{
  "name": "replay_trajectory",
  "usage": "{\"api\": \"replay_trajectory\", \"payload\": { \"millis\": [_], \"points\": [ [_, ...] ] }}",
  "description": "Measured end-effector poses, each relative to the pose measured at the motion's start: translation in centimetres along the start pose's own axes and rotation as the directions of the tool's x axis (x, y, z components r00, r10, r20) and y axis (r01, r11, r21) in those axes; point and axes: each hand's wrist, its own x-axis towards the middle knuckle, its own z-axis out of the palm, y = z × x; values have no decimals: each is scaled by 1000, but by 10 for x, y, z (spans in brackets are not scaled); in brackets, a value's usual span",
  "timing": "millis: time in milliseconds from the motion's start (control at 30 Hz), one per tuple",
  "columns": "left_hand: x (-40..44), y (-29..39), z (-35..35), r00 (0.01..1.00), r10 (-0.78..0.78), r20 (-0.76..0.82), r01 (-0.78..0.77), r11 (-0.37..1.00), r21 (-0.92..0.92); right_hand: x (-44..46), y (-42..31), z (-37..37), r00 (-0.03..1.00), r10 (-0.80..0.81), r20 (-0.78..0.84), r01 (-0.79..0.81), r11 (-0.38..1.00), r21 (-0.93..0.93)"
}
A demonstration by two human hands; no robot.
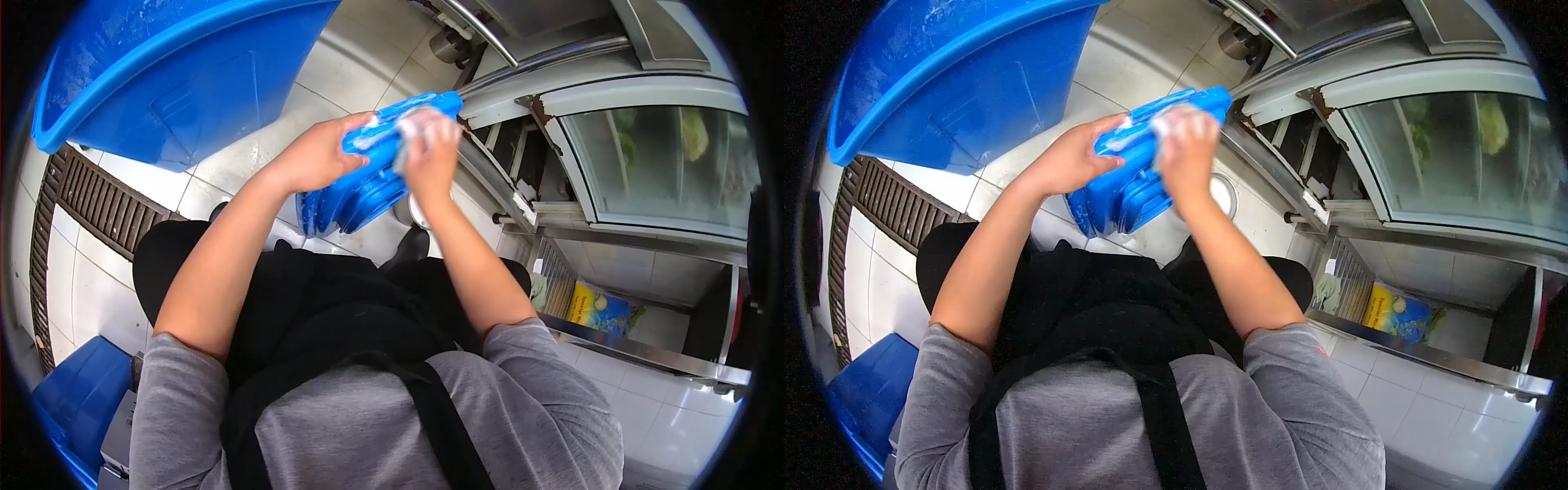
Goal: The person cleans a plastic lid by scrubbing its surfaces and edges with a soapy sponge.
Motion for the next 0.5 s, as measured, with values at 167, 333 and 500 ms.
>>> {"api": "replay_trajectory", "payload": {
  "millis": [167,333,500],
  "points": [
    [-9,12,-14,992,-45,118,38,997,61,32,84,-44,912,299,282,-347,928,138],
    [-7,12,-32,981,-34,190,-16,968,252,33,86,-70,752,234,617,-462,854,239],
    [-7,15,-36,980,-36,195,-28,949,314,25,80,-81,651,174,739,-420,894,159]
  ]
}}
